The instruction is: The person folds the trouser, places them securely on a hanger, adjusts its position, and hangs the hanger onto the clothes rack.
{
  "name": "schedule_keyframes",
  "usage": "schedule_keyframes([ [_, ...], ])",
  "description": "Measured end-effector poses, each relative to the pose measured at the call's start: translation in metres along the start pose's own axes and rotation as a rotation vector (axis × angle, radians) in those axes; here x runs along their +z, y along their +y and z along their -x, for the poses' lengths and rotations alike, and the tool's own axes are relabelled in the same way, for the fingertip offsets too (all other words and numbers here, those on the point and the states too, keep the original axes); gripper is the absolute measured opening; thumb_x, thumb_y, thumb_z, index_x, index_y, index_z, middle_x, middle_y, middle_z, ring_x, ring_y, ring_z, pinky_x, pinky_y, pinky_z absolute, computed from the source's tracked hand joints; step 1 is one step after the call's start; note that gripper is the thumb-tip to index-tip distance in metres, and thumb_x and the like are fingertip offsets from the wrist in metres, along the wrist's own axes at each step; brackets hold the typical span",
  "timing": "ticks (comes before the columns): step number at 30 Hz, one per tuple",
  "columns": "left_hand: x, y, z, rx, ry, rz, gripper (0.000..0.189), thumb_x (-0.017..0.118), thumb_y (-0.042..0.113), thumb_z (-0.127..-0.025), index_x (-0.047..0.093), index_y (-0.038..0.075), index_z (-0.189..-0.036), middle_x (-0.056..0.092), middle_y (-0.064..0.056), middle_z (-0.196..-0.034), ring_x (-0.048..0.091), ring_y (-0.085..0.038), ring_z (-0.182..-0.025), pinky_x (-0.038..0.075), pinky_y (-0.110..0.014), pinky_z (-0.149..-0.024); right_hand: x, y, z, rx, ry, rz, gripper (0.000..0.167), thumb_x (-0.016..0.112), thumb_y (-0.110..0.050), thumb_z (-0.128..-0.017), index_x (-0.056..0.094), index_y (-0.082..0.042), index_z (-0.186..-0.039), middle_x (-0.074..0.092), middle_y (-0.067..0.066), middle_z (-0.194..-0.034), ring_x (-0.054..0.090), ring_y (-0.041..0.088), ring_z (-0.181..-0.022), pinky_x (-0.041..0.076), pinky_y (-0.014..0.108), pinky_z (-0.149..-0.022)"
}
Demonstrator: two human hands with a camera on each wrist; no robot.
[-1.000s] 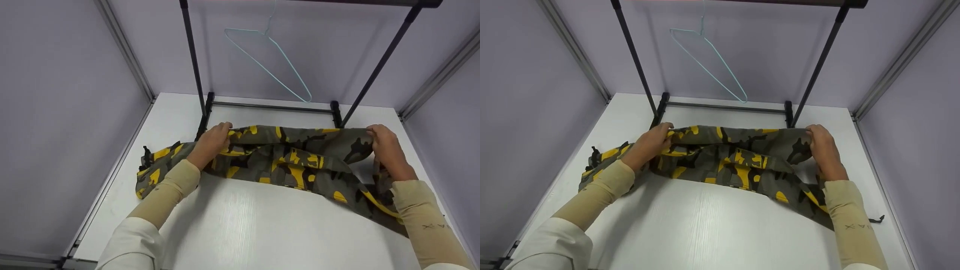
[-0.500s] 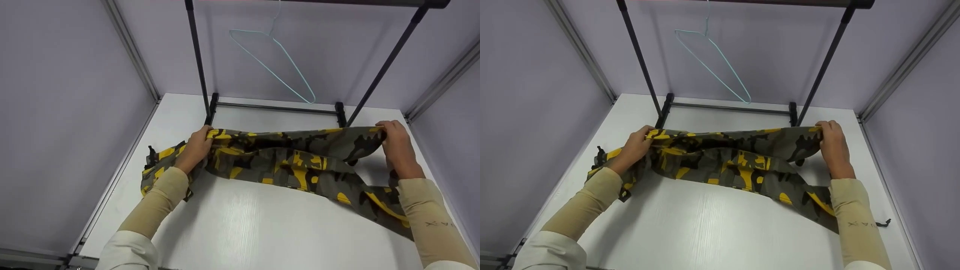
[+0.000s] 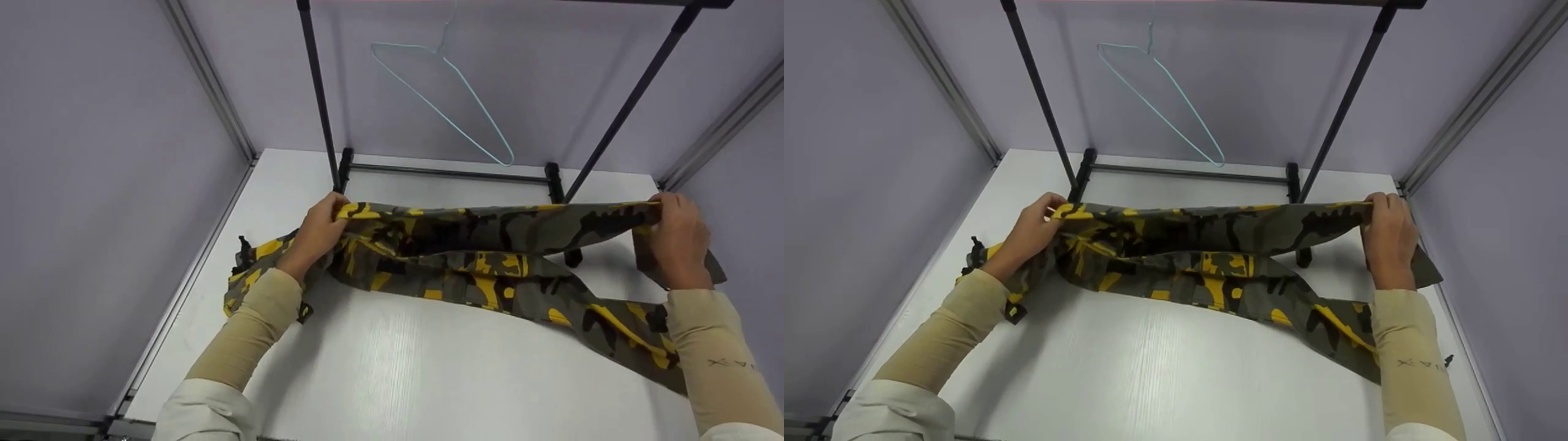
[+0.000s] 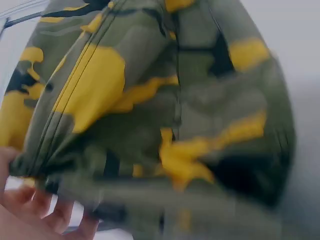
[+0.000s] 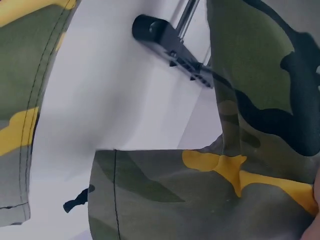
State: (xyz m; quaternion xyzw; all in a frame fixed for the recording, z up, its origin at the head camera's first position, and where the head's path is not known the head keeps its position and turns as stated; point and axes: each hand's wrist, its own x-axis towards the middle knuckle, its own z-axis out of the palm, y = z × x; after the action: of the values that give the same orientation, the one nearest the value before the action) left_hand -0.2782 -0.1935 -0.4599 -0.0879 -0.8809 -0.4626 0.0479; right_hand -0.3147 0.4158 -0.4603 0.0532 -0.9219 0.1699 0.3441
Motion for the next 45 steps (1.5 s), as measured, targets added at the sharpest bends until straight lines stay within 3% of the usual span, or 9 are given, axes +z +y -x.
schedule_keyframes([
  [6, 0.021, -0.042, 0.022, -0.011, -0.311, -0.042, 0.031, 0.051, 0.024, -0.096, 0.045, 0.017, -0.125, 0.053, 0.000, -0.110, 0.051, -0.015, -0.097, 0.040, -0.038, -0.085, -0.001, 0.018, 0.016, 0.085, -0.080, 0.064, 0.026, 0.050, -0.021, -0.097, 0.056, 0.004, -0.101, 0.057, 0.025, -0.087, 0.052, 0.046, -0.068, 0.034, 0.056, -0.052],
  [9, 0.027, -0.050, 0.030, -0.012, -0.263, -0.131, 0.026, 0.053, 0.028, -0.094, 0.046, 0.020, -0.119, 0.054, 0.002, -0.104, 0.050, -0.016, -0.094, 0.035, -0.047, -0.087, -0.002, 0.029, 0.022, 0.017, -0.188, 0.037, 0.022, 0.053, -0.015, -0.095, 0.057, 0.005, -0.104, 0.054, 0.026, -0.087, 0.051, 0.044, -0.069, 0.037, 0.055, -0.054],
  [13, 0.024, -0.051, 0.032, -0.012, -0.116, -0.184, 0.021, 0.048, 0.026, -0.093, 0.047, 0.022, -0.114, 0.055, 0.004, -0.100, 0.050, -0.017, -0.089, 0.035, -0.046, -0.084, -0.004, 0.039, 0.029, -0.105, -0.553, -0.015, 0.031, 0.053, 0.009, -0.087, 0.051, 0.008, -0.118, 0.050, 0.025, -0.091, 0.050, 0.039, -0.079, 0.040, 0.051, -0.064],
  [17, 0.013, -0.050, 0.026, -0.012, 0.045, -0.162, 0.019, 0.042, 0.021, -0.093, 0.049, 0.018, -0.111, 0.056, 0.000, -0.095, 0.050, -0.019, -0.081, 0.038, -0.036, -0.074, -0.006, 0.042, 0.033, -0.069, -0.724, 0.068, 0.030, 0.058, 0.004, -0.084, 0.057, 0.007, -0.114, 0.054, 0.026, -0.094, 0.054, 0.039, -0.079, 0.044, 0.051, -0.062],
  [23, -0.003, -0.037, 0.011, -0.010, 0.215, -0.106, 0.018, 0.037, 0.020, -0.096, 0.052, 0.013, -0.104, 0.054, -0.003, -0.089, 0.049, -0.018, -0.076, 0.039, -0.033, -0.068, -0.015, 0.037, 0.021, 0.089, -0.229, 0.189, 0.025, 0.055, 0.008, -0.082, 0.060, 0.007, -0.107, 0.055, 0.030, -0.095, 0.051, 0.050, -0.074, 0.038, 0.061, -0.053],
  [29, -0.014, -0.022, -0.004, 0.060, 0.343, -0.034, 0.020, 0.035, 0.022, -0.099, 0.051, 0.011, -0.104, 0.053, -0.003, -0.093, 0.048, -0.016, -0.081, 0.039, -0.032, -0.073, -0.009, 0.023, 0.006, 0.104, 0.187, 0.183, 0.028, 0.046, -0.001, -0.093, 0.058, 0.002, -0.117, 0.054, 0.028, -0.090, 0.051, 0.050, -0.067, 0.039, 0.062, -0.055],
  [33, -0.016, -0.021, 0.009, 0.092, 0.156, -0.030, 0.013, 0.042, 0.011, -0.094, 0.050, 0.015, -0.104, 0.051, -0.003, -0.091, 0.048, -0.017, -0.080, 0.039, -0.033, -0.070, 0.004, 0.041, 0.030, -0.011, 0.126, 0.172, 0.026, 0.052, 0.005, -0.089, 0.060, 0.000, -0.113, 0.050, 0.027, -0.083, 0.047, 0.047, -0.062, 0.035, 0.058, -0.045],
  [40, 0.001, -0.024, 0.052, 0.052, -0.399, -0.376, 0.026, 0.066, 0.023, -0.084, 0.055, 0.018, -0.107, 0.055, 0.003, -0.097, 0.050, -0.018, -0.090, 0.038, -0.049, -0.086, 0.009, 0.080, 0.096, -0.019, -0.563, 0.151, 0.036, 0.056, 0.010, -0.081, 0.055, 0.004, -0.117, 0.047, 0.031, -0.095, 0.046, 0.050, -0.086, 0.041, 0.063, -0.062],
  [45, 0.004, -0.009, 0.059, -0.014, -0.648, -0.442, 0.054, 0.073, 0.042, -0.078, 0.054, 0.017, -0.122, 0.053, 0.003, -0.117, 0.045, -0.020, -0.114, 0.021, -0.061, -0.100, -0.002, 0.074, 0.088, 0.087, -0.912, 0.163, 0.029, 0.046, 0.002, -0.088, 0.050, 0.010, -0.116, 0.046, 0.039, -0.101, 0.043, 0.057, -0.090, 0.038, 0.066, -0.070],
])
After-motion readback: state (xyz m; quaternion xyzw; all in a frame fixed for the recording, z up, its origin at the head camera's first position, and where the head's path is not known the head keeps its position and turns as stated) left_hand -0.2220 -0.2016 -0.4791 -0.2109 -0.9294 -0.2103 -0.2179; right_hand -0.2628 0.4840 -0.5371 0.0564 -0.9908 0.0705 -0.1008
